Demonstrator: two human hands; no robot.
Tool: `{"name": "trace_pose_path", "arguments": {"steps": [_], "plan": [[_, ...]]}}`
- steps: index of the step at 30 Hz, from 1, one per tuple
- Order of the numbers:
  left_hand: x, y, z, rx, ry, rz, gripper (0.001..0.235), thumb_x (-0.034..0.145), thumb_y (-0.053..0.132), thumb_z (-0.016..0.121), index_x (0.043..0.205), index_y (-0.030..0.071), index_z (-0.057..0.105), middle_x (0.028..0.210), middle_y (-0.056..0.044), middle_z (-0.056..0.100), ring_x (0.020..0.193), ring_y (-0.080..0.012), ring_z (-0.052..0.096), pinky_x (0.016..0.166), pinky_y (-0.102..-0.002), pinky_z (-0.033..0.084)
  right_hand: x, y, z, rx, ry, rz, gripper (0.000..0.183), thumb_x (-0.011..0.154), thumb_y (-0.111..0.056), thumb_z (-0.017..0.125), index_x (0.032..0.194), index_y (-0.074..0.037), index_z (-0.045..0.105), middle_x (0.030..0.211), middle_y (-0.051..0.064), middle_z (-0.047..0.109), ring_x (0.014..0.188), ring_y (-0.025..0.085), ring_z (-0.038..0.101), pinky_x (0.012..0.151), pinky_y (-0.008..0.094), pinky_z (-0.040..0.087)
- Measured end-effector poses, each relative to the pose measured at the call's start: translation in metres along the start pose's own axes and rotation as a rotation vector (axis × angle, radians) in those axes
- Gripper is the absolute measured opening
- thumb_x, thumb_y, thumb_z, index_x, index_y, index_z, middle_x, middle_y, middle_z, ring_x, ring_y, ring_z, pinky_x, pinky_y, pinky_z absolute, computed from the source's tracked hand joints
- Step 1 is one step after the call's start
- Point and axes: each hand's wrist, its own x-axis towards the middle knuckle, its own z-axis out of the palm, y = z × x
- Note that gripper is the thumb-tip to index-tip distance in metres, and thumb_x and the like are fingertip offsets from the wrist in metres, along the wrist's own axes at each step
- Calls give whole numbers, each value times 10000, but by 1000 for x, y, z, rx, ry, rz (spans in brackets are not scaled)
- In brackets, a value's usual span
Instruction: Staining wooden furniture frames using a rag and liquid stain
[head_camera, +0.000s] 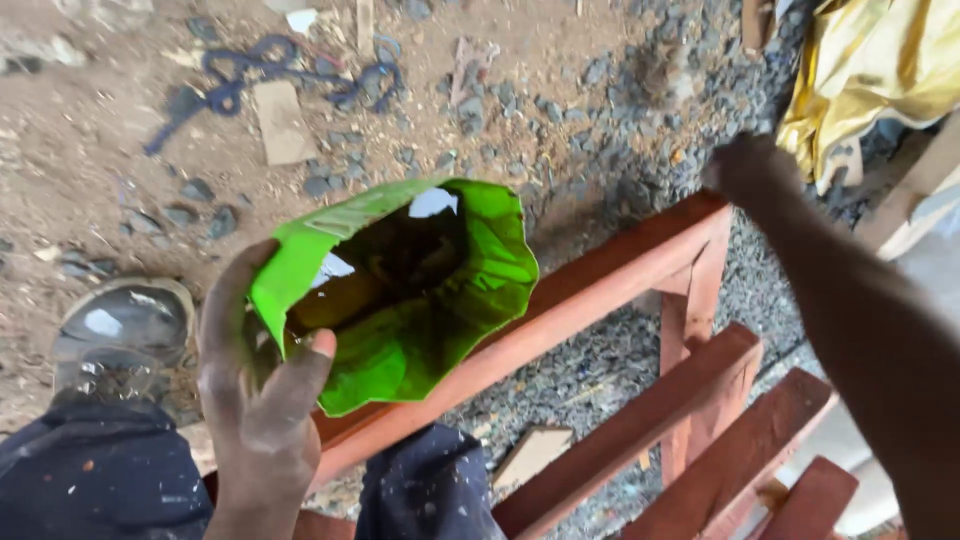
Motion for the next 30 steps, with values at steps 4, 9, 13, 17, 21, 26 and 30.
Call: {"name": "trace_pose_path", "arguments": {"steps": [4,9,13,17,21,26,30], "plan": [[-3,-15,-5,-71,-10,57,764,804,363,614,1447,-7,432,1361,-187,497,1259,-328,572,1019,-400,517,-20,0,4,-108,217,-235,290,1105,-315,481,1241,-153,680,955,147,765,784,295,755,635,455,672],[1,-11,-7,-142,-11,63,738,809,344,610,1427,-20,436,1293,-180,543,1183,-298,569,982,-389,510,-171,-145,18,132,-142,-355,283,1044,-434,511,1059,-270,741,809,-65,744,665,100,678,550,253,476],[9,-4,-5,-199,18,-9,785,769,372,630,1430,3,426,1345,-200,534,1232,-300,574,1033,-396,508,-176,-152,47,124,-92,-404,275,1007,-450,554,1130,-258,707,933,-30,708,745,139,672,583,299,490],[9,-4,-13,-133,28,75,778,801,392,602,1436,-24,429,1376,-183,515,1307,-327,539,1094,-400,481,-172,-153,86,59,-21,-520,449,922,-488,651,1290,-231,631,1211,49,627,925,227,659,657,401,520],[7,-20,-17,-170,60,63,793,781,384,628,1445,-8,443,1376,-166,515,1294,-316,553,1075,-400,486,-37,-22,45,78,46,-209,355,943,-436,731,1055,-100,721,812,78,733,742,230,714,693,412,636],[1,-15,-20,-251,35,7,809,764,389,654,1453,28,433,1398,-158,535,1308,-305,568,1106,-396,499,3,48,9,-174,181,-154,450,1041,-349,624,1460,-196,562,1265,137,705,941,308,769,538,370,674],[-1,-21,-36,-95,40,180,775,836,446,637,1432,-16,463,1420,-183,522,1365,-326,515,1192,-382,392,-71,-53,31,55,91,-255,382,983,-346,507,1262,-126,647,1152,179,755,978,363,742,696,467,624]]}}
